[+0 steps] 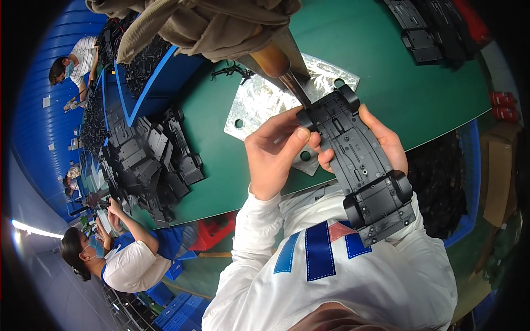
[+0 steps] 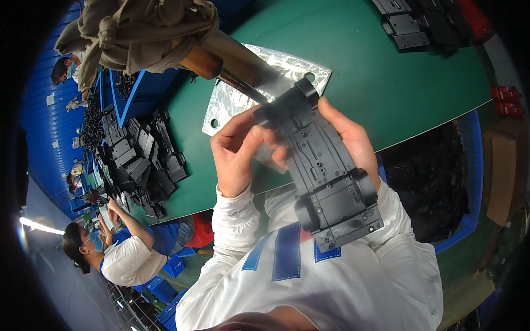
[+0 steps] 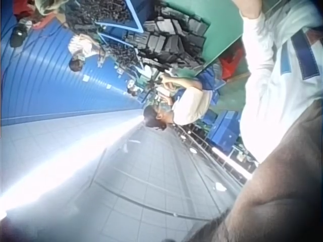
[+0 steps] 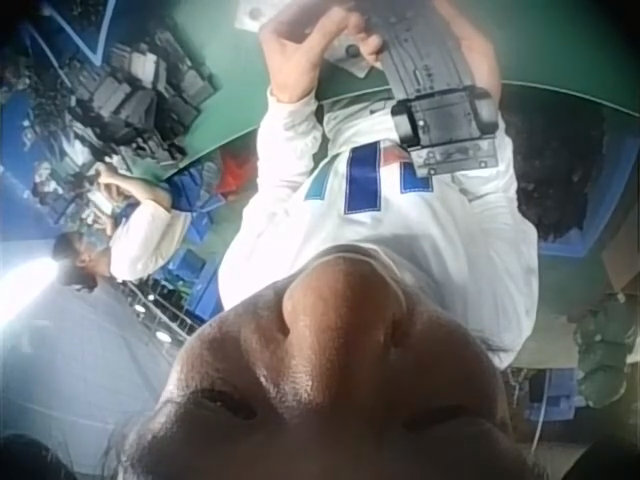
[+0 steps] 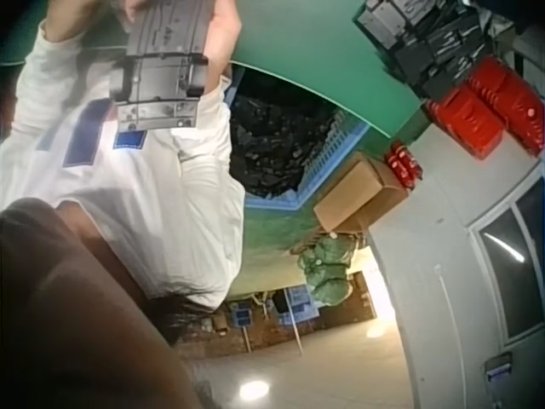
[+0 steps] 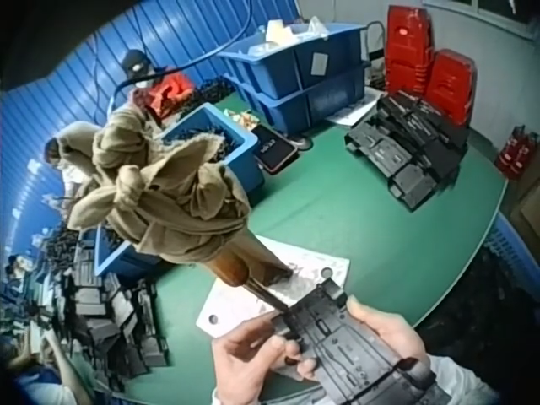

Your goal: Manually assembling plastic components of toy trucks using an assembly fixture.

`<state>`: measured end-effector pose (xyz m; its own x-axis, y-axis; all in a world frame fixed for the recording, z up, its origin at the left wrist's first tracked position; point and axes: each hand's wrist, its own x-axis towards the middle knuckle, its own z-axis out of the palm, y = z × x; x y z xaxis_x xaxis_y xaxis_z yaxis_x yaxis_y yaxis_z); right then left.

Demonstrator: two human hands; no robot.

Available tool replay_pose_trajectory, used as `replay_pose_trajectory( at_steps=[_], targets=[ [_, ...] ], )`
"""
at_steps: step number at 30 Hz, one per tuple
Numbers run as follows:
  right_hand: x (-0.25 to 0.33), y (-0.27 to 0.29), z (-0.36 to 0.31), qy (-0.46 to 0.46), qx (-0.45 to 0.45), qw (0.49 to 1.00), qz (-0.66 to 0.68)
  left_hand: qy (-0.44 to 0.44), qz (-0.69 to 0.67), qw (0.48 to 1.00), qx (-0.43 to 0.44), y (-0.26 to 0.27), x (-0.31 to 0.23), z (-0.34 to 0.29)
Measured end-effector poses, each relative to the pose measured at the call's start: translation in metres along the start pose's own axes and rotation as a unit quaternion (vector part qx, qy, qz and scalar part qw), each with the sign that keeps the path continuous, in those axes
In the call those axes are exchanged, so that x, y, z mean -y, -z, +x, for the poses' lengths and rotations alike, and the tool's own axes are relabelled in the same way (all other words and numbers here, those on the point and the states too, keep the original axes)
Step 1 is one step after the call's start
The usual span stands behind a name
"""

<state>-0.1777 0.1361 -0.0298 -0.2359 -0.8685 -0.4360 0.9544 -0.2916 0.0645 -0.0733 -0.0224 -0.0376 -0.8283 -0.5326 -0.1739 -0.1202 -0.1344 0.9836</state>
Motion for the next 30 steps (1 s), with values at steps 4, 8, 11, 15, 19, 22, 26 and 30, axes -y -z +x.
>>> replay_pose_trajectory(
  at_steps=[4,8,11,15,19,22,26,30],
  targets=[
    [-0.0016,-0.0026,-0.0016,0.002,-0.007,1.0,0.01,0.002,0.002,1.0,0.002,0.001,-0.0004,-0.001],
    [-0.0022,-0.0027,-0.0021,0.006,-0.01,1.0,0.019,-0.008,0.006,1.0,0.004,0.0012,0.0003,-0.0013],
    [-0.0004,0.0007,-0.0021,0.006,-0.002,1.0,0.013,0.006,0.0,1.0,0.004,0.0001,-0.0005,-0.0011],
    [-0.0025,-0.0018,-0.0013,0.027,-0.008,1.0,0.002,0.004,0.005,1.0,0.004,0.0014,0.001,-0.0008],
    [0.0015,0.0051,-0.0021,0.007,0.005,1.0,0.001,0.003,0.005,1.0,0.004,0.0007,0.0002,-0.0008],
    [0.001,0.0051,-0.0019,0.004,0.01,1.0,-0.001,0.003,0.002,1.0,0.006,0.0007,0.0016,0.0001],
    [0.0003,0.0046,-0.0001,0.016,-0.003,1.0,-0.006,0.003,0.001,1.0,0.006,0.0005,0.0003,0.0002],
    [0.0003,0.0023,-0.0003,0.009,-0.007,1.0,-0.006,-0.002,-0.001,1.0,0.004,0.0013,-0.0003,0.0007]
  ],
)
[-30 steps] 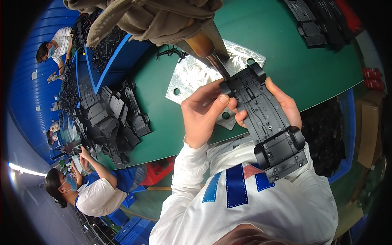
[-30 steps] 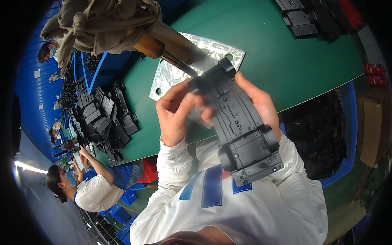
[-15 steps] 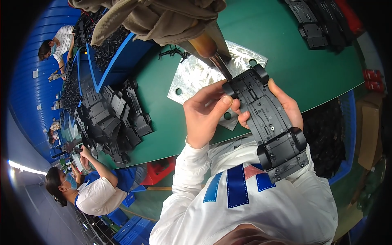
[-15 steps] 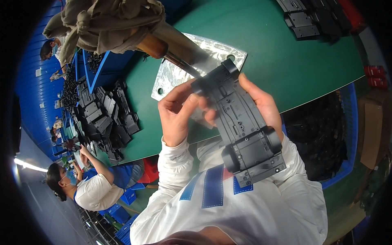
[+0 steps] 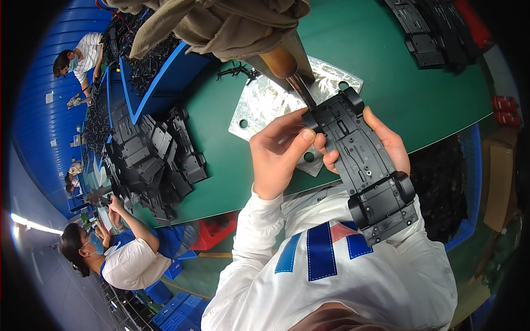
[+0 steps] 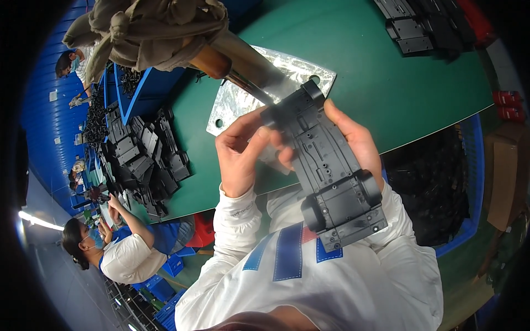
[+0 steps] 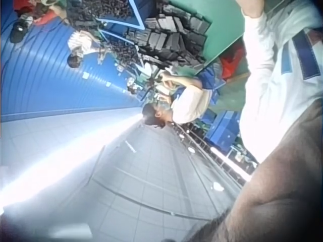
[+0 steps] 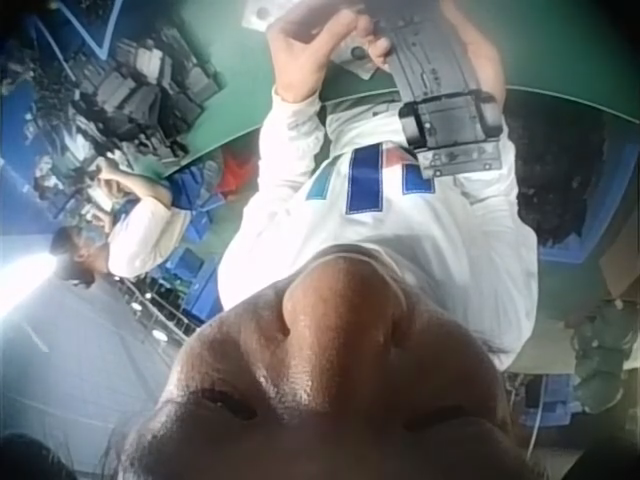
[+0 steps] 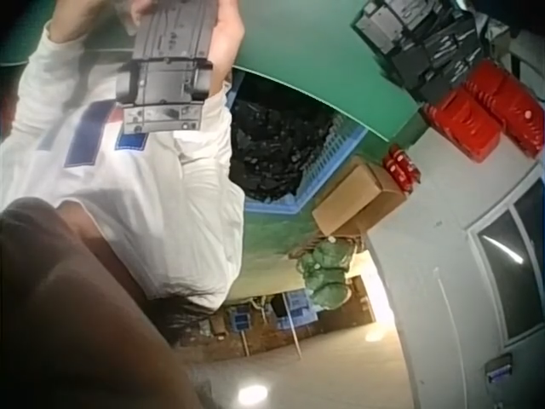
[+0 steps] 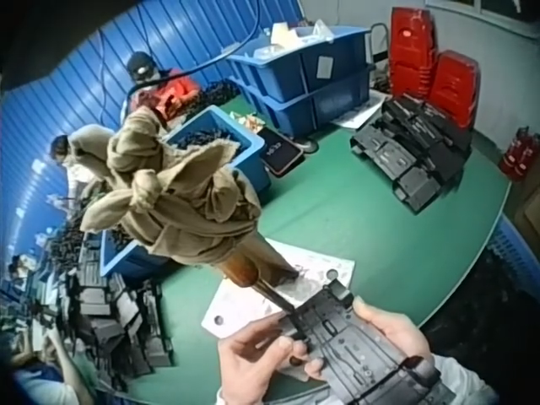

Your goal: Manually assembling plastic components of toy trucks using an assembly fixture.

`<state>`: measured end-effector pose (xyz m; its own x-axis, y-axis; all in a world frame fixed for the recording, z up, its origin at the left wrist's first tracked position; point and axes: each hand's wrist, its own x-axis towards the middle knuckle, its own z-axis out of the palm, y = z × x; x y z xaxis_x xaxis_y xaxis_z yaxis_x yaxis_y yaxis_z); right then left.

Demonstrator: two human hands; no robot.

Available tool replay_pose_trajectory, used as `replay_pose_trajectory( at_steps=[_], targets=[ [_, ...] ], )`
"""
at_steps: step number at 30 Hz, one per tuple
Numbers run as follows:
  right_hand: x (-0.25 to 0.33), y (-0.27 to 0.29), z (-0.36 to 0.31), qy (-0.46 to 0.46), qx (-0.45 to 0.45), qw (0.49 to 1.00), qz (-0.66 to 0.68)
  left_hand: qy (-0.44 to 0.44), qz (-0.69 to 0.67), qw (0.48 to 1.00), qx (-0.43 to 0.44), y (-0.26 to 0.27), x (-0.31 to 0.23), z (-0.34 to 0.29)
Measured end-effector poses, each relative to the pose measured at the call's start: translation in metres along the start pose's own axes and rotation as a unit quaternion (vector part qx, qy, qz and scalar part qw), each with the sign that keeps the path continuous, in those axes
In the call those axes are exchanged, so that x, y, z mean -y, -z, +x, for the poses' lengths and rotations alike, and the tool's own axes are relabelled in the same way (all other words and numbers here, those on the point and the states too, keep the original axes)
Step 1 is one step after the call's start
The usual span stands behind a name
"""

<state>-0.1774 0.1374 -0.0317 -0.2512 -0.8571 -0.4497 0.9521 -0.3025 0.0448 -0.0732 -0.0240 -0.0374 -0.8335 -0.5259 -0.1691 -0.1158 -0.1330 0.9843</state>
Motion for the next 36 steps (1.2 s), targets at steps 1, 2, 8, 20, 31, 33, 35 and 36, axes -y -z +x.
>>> replay_pose_trajectory(
  at_steps=[1,2,8,20,31,33,35,36],
  targets=[
    [0.0,0.0,0.0,-0.001,0.001,1.0,0.0,0.0,0.001,1.0,0.0,0.0,0.0,0.0],
    [0.0,0.001,0.0,0.003,-0.002,1.0,-0.009,-0.001,0.001,1.0,-0.001,0.0,0.0,0.0],
    [0.003,0.006,0.001,-0.006,0.019,1.0,-0.003,-0.001,-0.004,1.0,-0.005,-0.001,0.0,0.0],
    [0.001,0.014,0.006,-0.012,0.036,0.999,0.029,0.01,-0.013,1.0,0.012,0.005,0.006,0.0],
    [-0.016,0.016,0.015,-0.091,0.047,0.991,0.084,0.036,-0.033,0.999,0.014,0.025,0.008,-0.012],
    [-0.017,0.019,0.016,-0.098,0.07,0.988,0.095,0.018,0.004,1.0,0.001,0.029,0.01,-0.013],
    [-0.016,0.021,0.016,-0.105,0.094,0.984,0.106,0.03,-0.004,1.0,0.008,0.032,0.01,-0.013],
    [-0.016,0.021,0.016,-0.102,0.114,0.984,0.09,0.029,-0.004,1.0,0.008,0.033,0.009,-0.014]
  ],
)
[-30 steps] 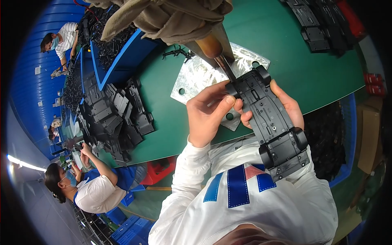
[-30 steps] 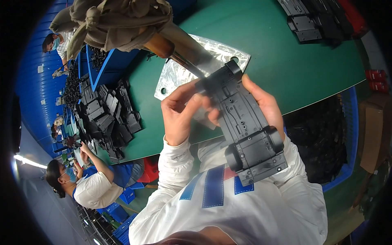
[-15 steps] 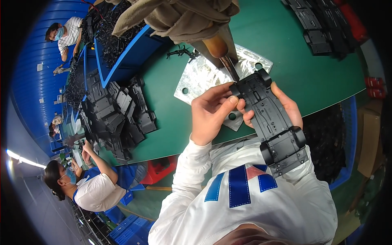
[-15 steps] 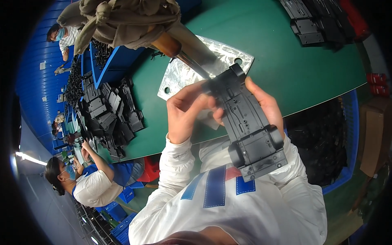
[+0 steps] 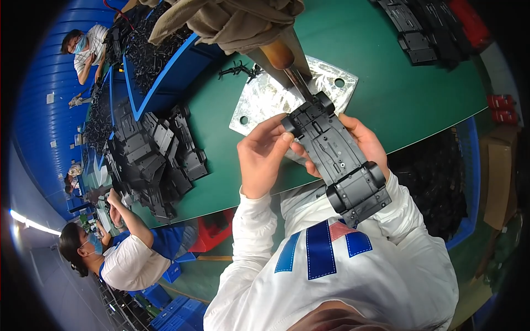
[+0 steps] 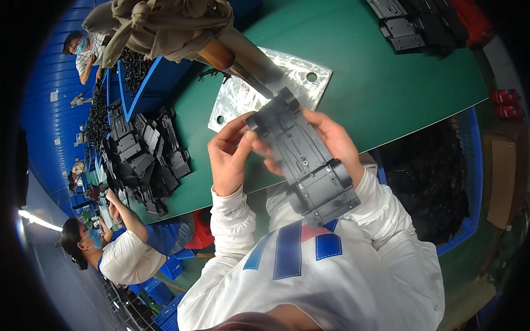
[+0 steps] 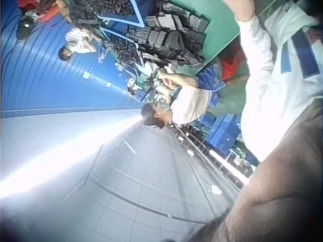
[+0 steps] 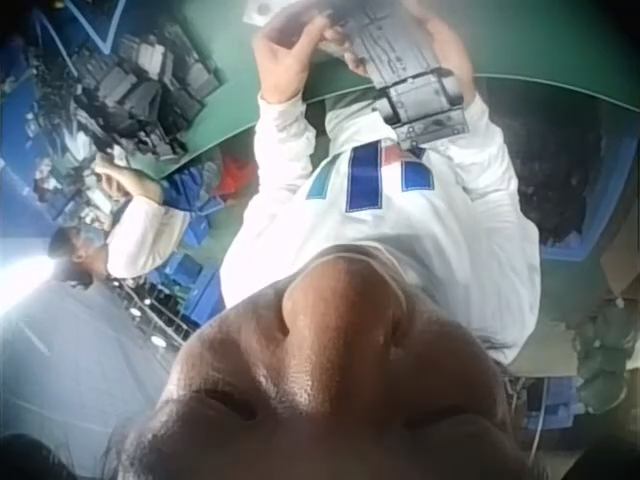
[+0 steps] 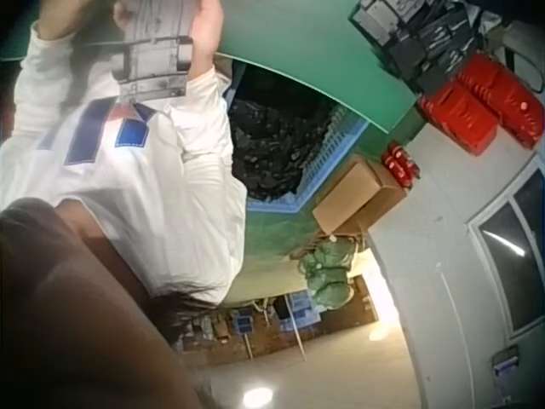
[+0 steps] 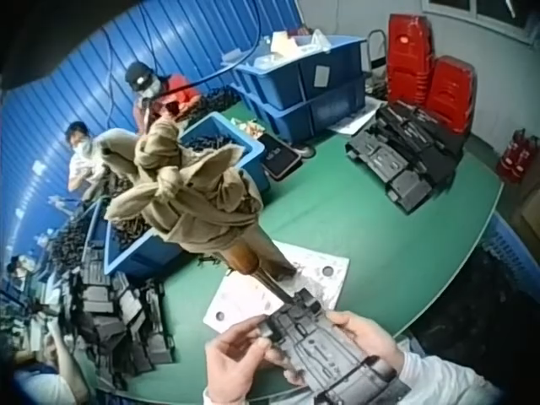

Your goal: Manually assembling plastic components of toy trucks using an assembly fixture.

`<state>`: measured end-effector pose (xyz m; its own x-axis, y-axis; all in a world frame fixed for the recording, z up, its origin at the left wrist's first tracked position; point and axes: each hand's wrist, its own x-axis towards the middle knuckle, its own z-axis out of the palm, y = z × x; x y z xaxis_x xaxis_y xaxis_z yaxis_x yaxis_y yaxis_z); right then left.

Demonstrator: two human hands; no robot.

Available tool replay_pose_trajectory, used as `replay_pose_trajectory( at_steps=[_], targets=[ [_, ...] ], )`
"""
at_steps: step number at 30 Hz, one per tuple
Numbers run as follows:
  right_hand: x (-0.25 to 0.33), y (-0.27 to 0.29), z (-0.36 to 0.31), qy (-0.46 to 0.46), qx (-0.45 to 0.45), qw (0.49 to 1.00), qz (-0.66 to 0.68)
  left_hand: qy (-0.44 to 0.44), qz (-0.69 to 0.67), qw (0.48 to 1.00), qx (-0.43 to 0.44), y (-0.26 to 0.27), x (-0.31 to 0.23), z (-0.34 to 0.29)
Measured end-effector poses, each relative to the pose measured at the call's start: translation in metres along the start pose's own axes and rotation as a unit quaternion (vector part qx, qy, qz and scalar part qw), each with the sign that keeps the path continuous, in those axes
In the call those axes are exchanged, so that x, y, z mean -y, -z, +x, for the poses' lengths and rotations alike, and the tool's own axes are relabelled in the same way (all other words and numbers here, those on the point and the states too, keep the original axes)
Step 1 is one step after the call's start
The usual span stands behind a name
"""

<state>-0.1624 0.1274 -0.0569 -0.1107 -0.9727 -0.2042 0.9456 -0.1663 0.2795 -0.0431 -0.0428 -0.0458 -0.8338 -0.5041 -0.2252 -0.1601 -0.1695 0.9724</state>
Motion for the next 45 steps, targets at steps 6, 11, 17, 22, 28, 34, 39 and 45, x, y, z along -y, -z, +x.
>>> replay_pose_trajectory(
  at_steps=[6,11,17,22,28,34,39,45],
  targets=[
    [-0.004,-0.009,-0.006,0.025,-0.022,0.998,-0.06,-0.011,0.032,0.999,-0.011,0.002,-0.002,-0.002],
    [-0.003,-0.006,-0.009,0.049,-0.046,0.994,-0.083,-0.022,0.049,0.998,-0.013,0.0,-0.001,0.001],
    [-0.006,-0.005,-0.01,0.079,-0.055,0.994,-0.058,-0.016,0.024,1.0,-0.006,-0.002,-0.004,0.005],
    [-0.006,-0.005,-0.009,0.068,-0.054,0.996,-0.016,-0.017,0.033,0.999,-0.005,-0.001,-0.003,0.008],
    [-0.004,-0.003,-0.008,0.053,-0.052,0.997,-0.021,-0.012,0.033,0.999,0.006,-0.003,-0.01,0.008],
    [-0.003,-0.005,-0.005,0.041,-0.048,0.998,-0.015,-0.022,0.045,0.999,0.0,-0.002,-0.01,0.01],
    [-0.004,-0.009,-0.001,0.034,-0.054,0.998,-0.006,-0.012,0.006,1.0,-0.006,0.001,-0.003,0.012],
    [-0.004,-0.006,0.003,0.031,-0.042,0.998,-0.026,-0.012,-0.02,0.999,-0.023,0.001,-0.004,0.011]
  ],
)
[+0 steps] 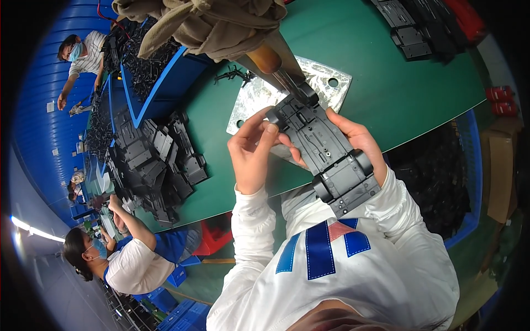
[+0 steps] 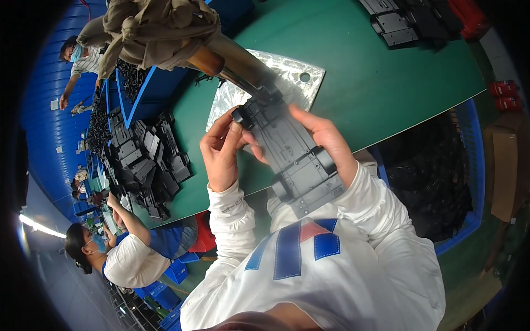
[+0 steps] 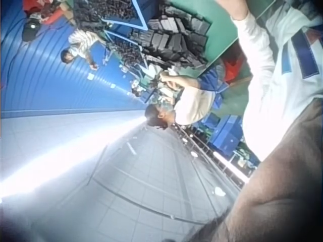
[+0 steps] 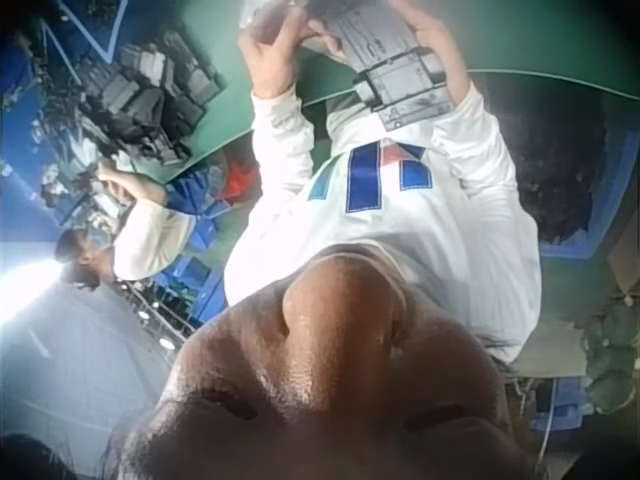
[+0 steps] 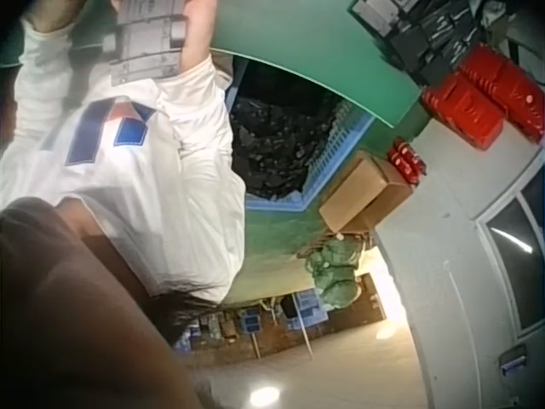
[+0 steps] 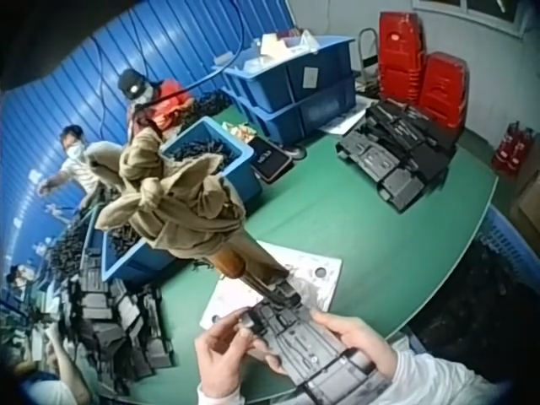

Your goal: Manually assembling plastic components of toy trucks using an assembly fixture.

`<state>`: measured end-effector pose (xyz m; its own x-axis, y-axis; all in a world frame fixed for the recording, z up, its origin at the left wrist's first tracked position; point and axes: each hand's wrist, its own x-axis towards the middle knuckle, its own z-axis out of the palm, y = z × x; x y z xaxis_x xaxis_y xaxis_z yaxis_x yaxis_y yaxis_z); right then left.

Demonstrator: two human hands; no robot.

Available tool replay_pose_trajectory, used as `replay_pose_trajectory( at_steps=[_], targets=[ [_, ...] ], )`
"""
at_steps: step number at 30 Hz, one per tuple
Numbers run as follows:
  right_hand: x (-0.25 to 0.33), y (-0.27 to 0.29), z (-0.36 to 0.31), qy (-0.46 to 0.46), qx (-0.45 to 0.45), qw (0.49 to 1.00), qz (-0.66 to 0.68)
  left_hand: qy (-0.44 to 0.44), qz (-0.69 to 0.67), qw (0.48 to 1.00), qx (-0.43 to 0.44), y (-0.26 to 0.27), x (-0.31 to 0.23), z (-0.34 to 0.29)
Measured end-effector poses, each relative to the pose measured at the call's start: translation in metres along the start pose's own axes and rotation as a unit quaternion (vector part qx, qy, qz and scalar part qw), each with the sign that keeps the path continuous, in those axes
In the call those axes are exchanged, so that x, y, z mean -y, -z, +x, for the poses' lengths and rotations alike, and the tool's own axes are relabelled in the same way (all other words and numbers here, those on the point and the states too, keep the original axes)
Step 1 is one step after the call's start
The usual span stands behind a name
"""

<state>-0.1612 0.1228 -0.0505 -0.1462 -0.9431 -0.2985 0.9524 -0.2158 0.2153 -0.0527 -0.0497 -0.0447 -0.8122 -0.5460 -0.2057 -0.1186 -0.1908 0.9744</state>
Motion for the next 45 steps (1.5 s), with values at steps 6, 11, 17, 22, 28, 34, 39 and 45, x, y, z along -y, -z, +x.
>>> replay_pose_trajectory(
  at_steps=[6,11,17,22,28,34,39,45],
  targets=[
    [-0.001,-0.005,0.002,0.006,0.007,0.999,-0.033,-0.018,0.015,1.0,-0.014,0.003,0.001,0.001],
    [0.001,-0.002,0.004,0.001,0.017,0.999,-0.03,-0.015,0.015,1.0,-0.02,0.003,0.001,0.0],
    [0.0,-0.005,0.003,-0.023,0.016,1.0,0.002,-0.019,0.006,1.0,-0.016,0.004,0.003,0.0],
    [0.0,-0.005,0.004,0.013,0.026,0.997,-0.072,-0.01,-0.009,1.0,-0.015,0.003,0.001,-0.001],
    [-0.002,-0.013,0.001,0.028,0.017,0.994,-0.104,-0.011,0.0,1.0,-0.015,0.003,0.001,-0.001],
    [-0.002,-0.016,0.0,0.018,0.003,0.996,-0.091,-0.008,0.001,1.0,-0.016,0.001,-0.002,-0.001],
    [-0.002,-0.014,0.0,0.015,0.015,0.997,-0.077,-0.015,0.001,1.0,-0.021,0.0,-0.002,-0.001],
    [-0.002,-0.011,0.002,0.022,0.012,0.995,-0.097,-0.009,0.001,1.0,-0.017,0.002,-0.001,-0.001]
  ],
)
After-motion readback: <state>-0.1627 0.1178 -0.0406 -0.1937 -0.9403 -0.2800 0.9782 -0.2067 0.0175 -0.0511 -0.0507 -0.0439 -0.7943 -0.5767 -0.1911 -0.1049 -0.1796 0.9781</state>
